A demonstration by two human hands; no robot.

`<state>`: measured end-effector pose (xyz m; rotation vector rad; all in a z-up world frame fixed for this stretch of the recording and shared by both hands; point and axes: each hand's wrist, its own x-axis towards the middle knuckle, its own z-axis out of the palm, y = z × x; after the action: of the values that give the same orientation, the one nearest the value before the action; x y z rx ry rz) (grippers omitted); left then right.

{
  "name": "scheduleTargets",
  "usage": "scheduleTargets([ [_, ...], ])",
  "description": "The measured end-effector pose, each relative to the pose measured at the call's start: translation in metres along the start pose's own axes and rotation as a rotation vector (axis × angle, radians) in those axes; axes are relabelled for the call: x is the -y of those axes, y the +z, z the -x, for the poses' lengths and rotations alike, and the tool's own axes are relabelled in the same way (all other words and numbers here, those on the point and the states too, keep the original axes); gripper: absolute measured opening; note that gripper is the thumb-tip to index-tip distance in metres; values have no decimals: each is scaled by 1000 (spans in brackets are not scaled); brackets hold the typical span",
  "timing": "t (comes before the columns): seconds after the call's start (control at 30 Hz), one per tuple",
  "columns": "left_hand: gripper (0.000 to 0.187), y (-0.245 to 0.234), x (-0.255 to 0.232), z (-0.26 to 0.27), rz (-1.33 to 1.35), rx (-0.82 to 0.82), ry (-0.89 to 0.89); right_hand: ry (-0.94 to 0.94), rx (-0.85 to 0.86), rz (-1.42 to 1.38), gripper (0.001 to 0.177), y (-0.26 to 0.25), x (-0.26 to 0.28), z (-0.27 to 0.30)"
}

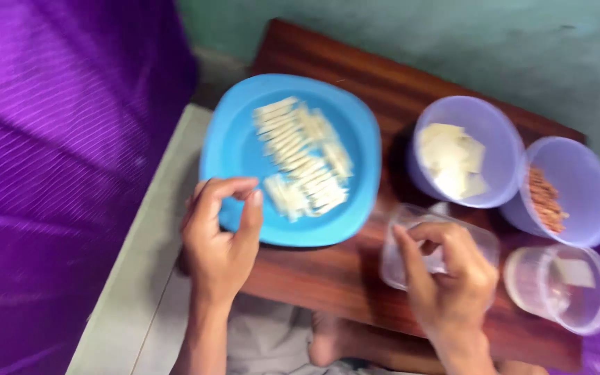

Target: Wrapping individual peanuts in small squares of dough to prepare them for cooking.

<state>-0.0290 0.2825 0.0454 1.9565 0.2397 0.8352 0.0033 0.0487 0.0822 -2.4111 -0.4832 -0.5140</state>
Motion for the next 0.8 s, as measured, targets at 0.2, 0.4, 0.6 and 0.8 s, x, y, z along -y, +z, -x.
scheduleTargets([
  [0.2,25,52,-69,-21,127,240,204,36,-211,139,7,-54,-61,-31],
  [0.4,18,144,-110,-61,97,547,355,64,-252,-151,34,-48,-94,-84],
  [0.6,14,218,-85,-69,-514,887,222,64,-342,-208,35,-35,-113,-87],
  [0.8,13,225,-90,-58,-554,885,184,8,-406,-129,30,-38,-123,-81],
])
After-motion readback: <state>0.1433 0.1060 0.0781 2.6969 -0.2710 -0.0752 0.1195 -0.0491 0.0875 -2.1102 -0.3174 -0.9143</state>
